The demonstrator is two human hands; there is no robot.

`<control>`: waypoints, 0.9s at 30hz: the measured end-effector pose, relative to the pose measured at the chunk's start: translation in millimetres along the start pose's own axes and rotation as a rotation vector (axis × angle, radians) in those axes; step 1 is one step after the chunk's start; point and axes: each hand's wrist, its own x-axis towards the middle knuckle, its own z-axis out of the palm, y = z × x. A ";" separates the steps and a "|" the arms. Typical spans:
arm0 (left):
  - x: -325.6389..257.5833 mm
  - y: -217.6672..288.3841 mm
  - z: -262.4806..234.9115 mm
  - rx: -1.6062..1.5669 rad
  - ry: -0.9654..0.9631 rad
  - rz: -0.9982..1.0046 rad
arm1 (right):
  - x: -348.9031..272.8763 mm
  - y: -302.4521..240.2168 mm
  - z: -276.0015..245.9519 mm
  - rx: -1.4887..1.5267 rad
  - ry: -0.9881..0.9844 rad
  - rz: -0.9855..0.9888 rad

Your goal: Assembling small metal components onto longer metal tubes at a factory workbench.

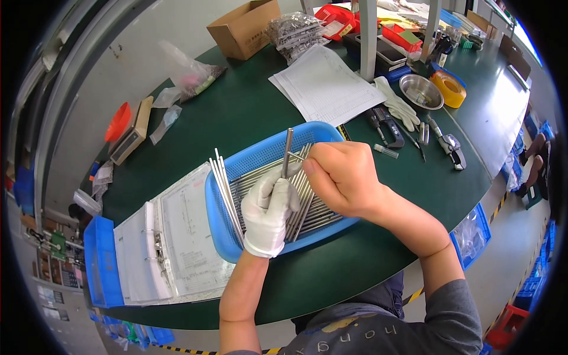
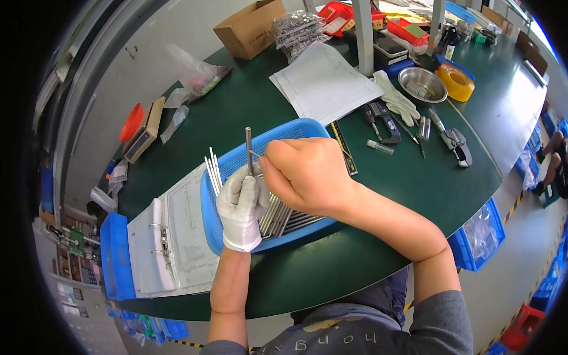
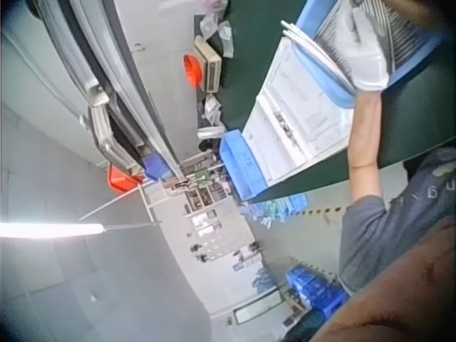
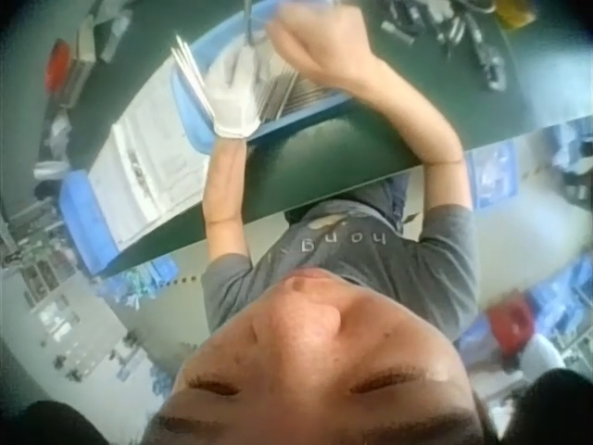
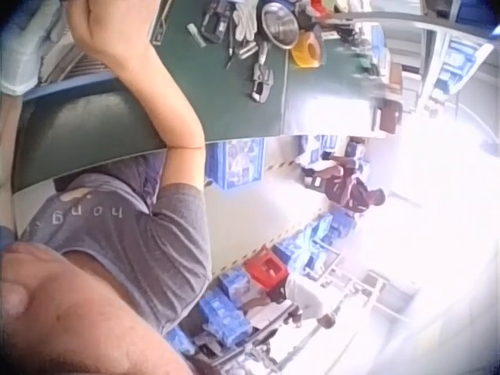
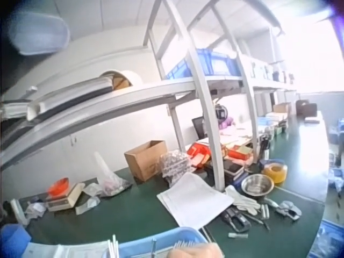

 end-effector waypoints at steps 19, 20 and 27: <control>1.8 -24.3 -10.7 0.527 0.124 0.430 | -8.9 -8.0 14.6 0.380 -0.020 0.359; 2.6 -23.2 -10.5 0.515 0.111 0.423 | -8.2 -7.6 13.2 0.479 -0.047 0.416; -2.3 -13.3 -7.4 0.438 0.067 0.514 | -6.7 -17.6 2.4 0.191 -0.017 0.076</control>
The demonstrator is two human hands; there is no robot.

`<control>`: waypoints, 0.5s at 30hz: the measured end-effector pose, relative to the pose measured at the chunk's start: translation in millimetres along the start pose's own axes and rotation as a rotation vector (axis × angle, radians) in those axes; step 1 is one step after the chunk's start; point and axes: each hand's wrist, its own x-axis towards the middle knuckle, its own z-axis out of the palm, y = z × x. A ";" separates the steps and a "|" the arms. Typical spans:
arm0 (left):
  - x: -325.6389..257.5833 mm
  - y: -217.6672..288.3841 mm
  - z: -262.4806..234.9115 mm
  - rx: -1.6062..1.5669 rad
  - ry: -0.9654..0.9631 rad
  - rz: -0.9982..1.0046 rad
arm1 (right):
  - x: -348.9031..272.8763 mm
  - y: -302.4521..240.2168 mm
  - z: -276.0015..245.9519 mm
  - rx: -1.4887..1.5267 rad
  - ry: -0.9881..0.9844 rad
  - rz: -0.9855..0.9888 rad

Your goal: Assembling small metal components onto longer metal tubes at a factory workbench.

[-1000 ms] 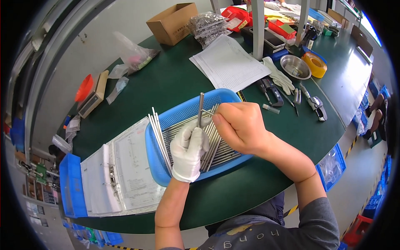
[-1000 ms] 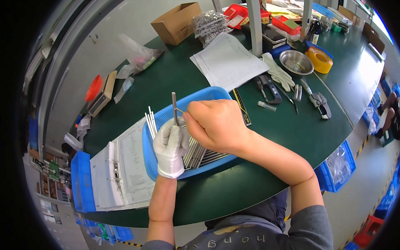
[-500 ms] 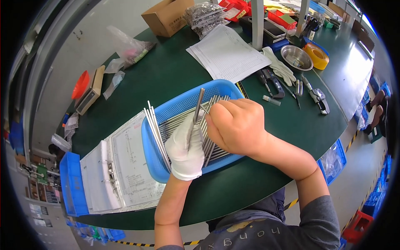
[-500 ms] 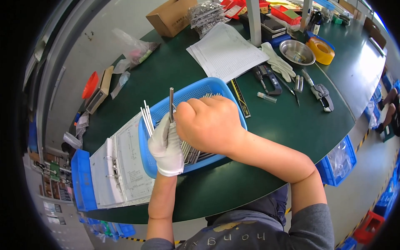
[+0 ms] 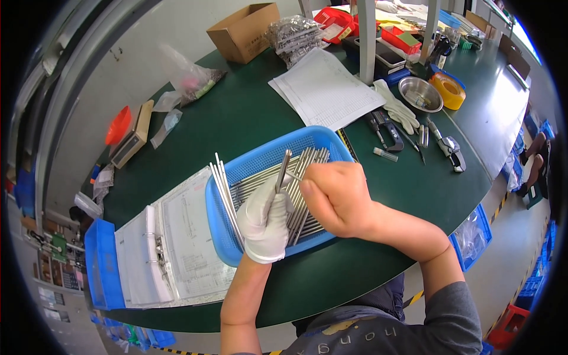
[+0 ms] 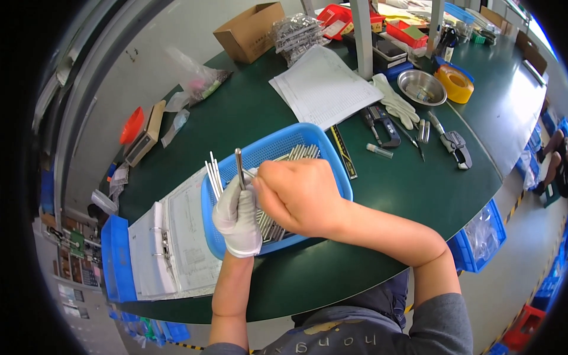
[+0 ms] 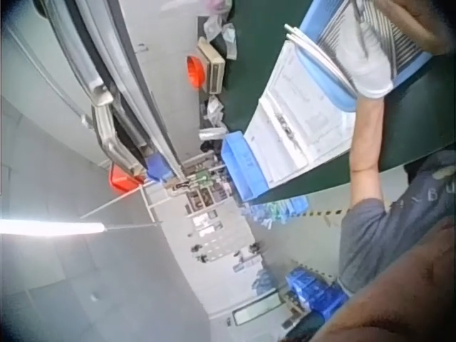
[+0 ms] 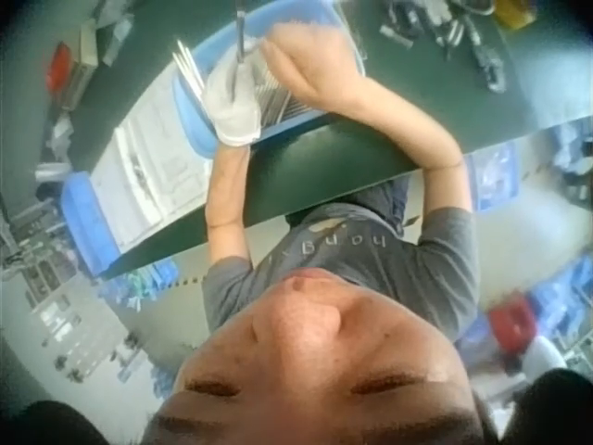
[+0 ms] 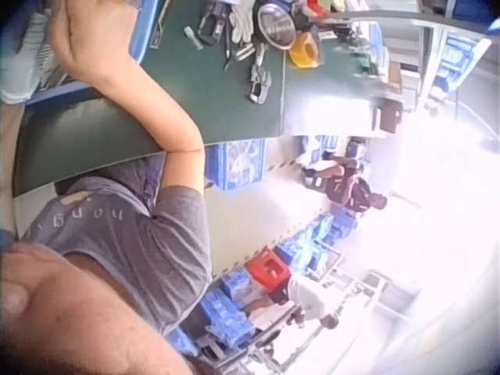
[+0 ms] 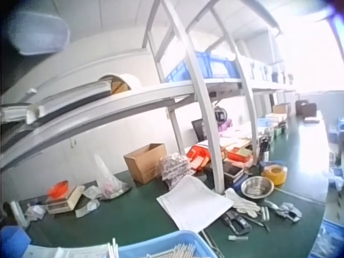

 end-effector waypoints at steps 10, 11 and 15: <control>-3.3 3.0 -0.8 0.072 0.038 0.110 | -1.3 -5.8 -1.6 -0.046 -0.003 -0.111; -4.3 3.8 -0.4 0.078 0.042 0.100 | -0.6 -3.6 -0.1 -0.057 0.013 -0.108; 10.1 3.5 1.4 -0.444 0.276 -0.418 | 0.2 1.0 -1.2 -0.080 -0.007 -0.114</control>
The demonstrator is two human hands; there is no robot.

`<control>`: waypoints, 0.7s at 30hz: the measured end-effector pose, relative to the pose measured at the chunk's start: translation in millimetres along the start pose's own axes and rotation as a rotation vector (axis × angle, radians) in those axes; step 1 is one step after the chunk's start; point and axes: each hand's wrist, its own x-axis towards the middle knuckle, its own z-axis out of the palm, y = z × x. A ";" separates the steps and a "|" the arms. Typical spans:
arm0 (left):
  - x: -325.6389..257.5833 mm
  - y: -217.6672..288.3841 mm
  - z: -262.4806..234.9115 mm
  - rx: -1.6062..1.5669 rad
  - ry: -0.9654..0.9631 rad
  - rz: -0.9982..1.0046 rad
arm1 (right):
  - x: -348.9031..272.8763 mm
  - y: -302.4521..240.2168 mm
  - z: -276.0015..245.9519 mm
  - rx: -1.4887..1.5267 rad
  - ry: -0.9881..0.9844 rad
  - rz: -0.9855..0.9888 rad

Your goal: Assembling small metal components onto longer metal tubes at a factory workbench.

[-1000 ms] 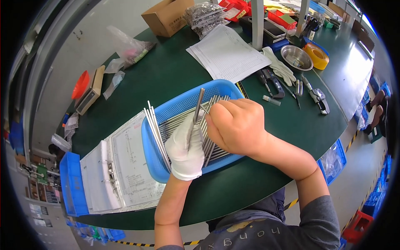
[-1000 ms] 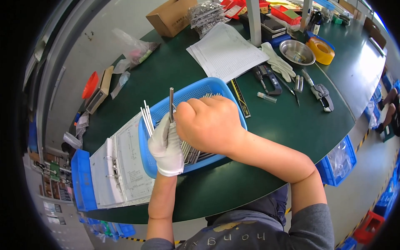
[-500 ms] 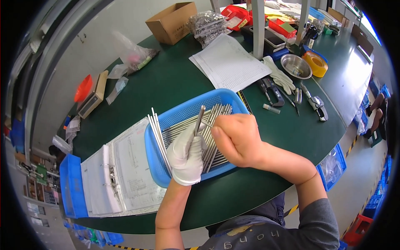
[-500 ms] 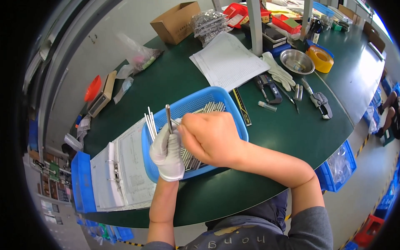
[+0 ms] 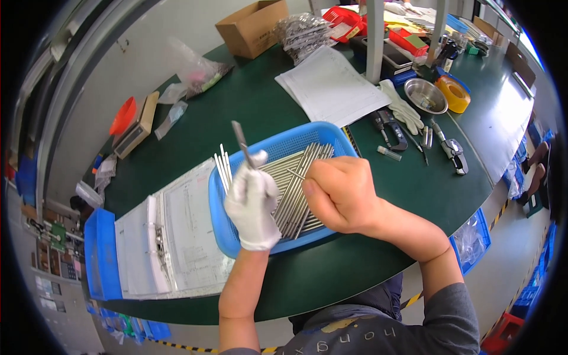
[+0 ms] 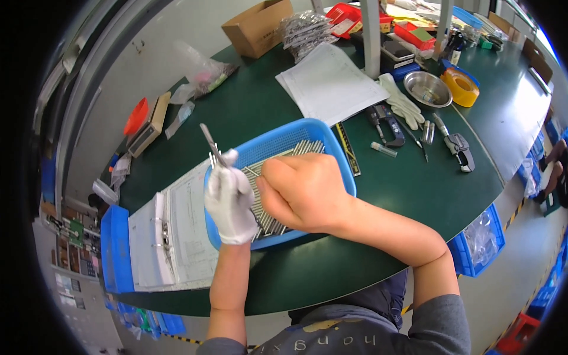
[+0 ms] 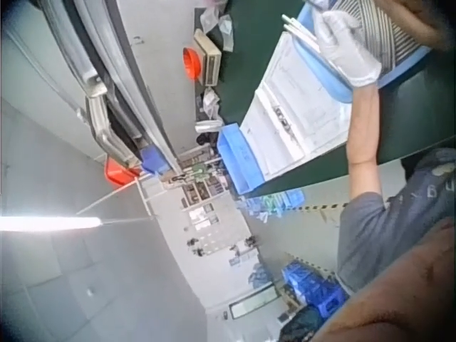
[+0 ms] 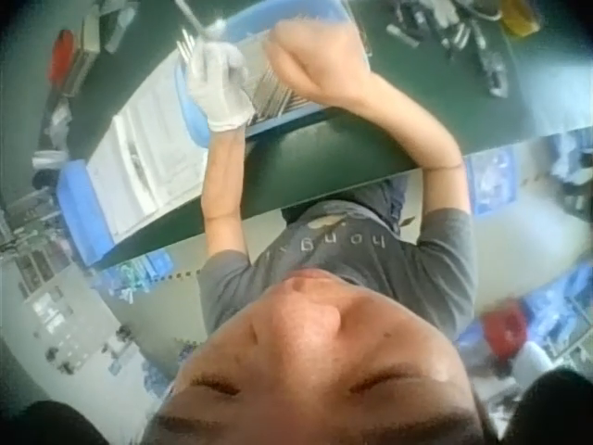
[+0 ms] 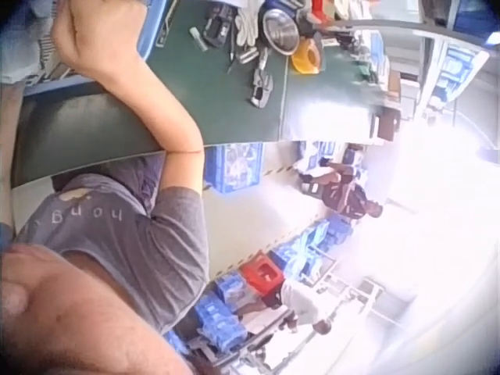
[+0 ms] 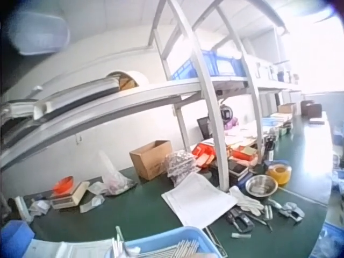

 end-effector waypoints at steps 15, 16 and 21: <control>29.3 -6.4 -35.1 -0.725 0.032 -0.284 | -21.2 1.9 32.0 0.092 -0.603 0.040; 28.7 -6.4 -33.1 -0.733 0.037 -0.286 | -22.2 2.1 31.9 0.077 -0.597 0.042; 26.3 -5.3 -27.9 -0.648 0.101 -0.297 | -29.0 -0.7 36.5 -0.051 -0.572 -0.011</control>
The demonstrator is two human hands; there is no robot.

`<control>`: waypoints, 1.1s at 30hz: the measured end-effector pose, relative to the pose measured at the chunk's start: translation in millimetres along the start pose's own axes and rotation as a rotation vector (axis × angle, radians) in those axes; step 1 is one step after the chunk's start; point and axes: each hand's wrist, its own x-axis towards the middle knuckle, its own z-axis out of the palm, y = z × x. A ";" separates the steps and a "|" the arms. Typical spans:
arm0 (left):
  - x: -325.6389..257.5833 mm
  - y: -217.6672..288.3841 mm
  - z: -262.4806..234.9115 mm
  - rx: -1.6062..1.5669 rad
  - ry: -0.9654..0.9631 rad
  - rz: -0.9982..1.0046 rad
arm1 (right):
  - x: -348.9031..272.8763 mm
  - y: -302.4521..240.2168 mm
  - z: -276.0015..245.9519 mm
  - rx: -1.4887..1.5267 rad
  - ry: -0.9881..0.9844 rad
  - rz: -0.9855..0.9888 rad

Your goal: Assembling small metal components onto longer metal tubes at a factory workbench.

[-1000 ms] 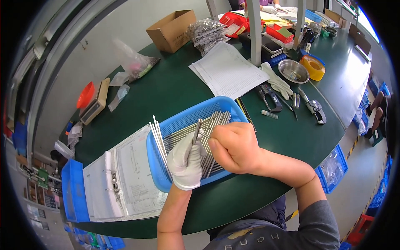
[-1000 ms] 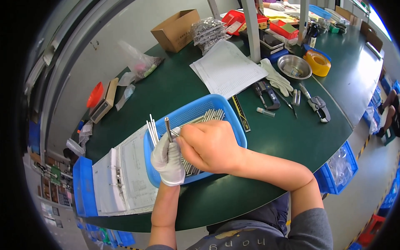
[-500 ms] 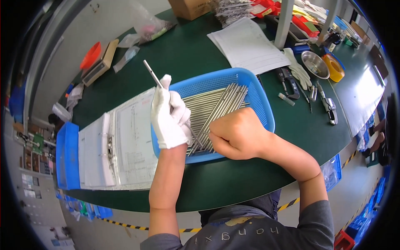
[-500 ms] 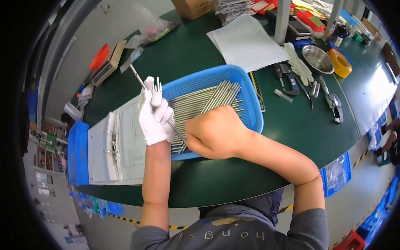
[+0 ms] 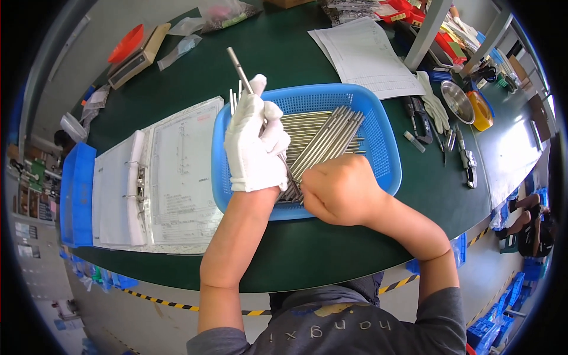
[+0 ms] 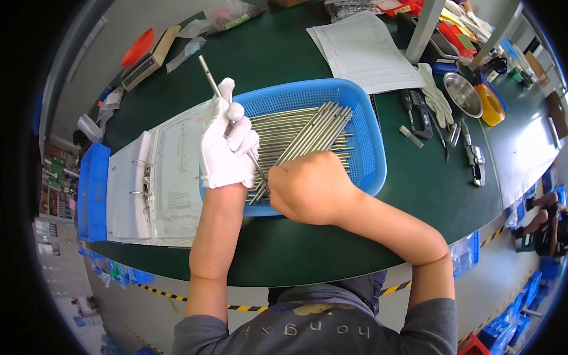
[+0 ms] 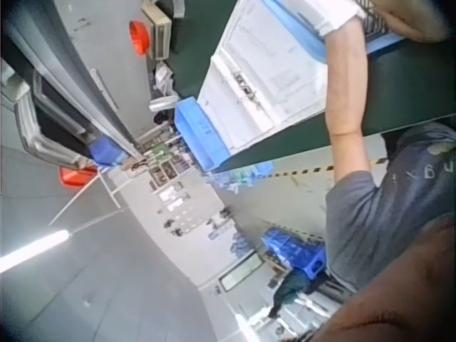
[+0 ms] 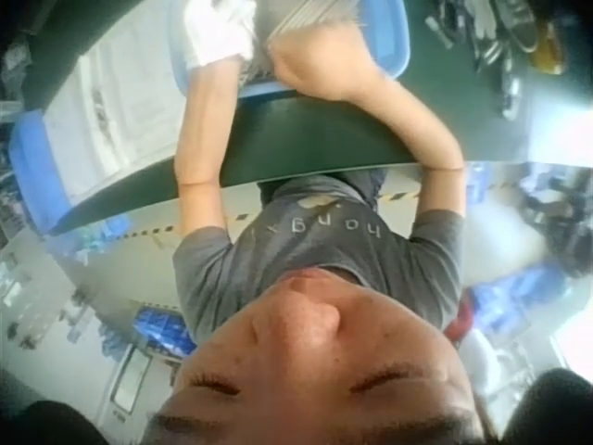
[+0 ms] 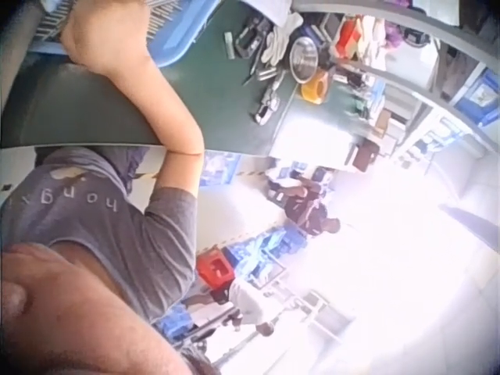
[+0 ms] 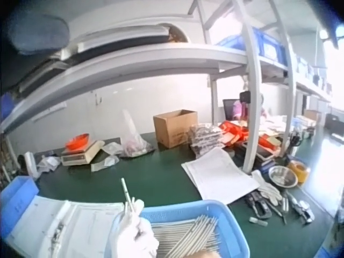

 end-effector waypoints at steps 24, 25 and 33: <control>5.5 10.6 0.1 -0.600 -0.504 -0.317 | 2.3 -1.8 -25.3 0.667 -0.159 0.277; 6.0 10.8 -0.9 -0.598 -0.503 -0.317 | 2.4 -1.8 -23.7 0.657 -0.146 0.241; 5.7 6.8 -1.6 -0.605 -0.613 -0.305 | -0.3 -7.8 -16.4 0.475 -0.077 0.166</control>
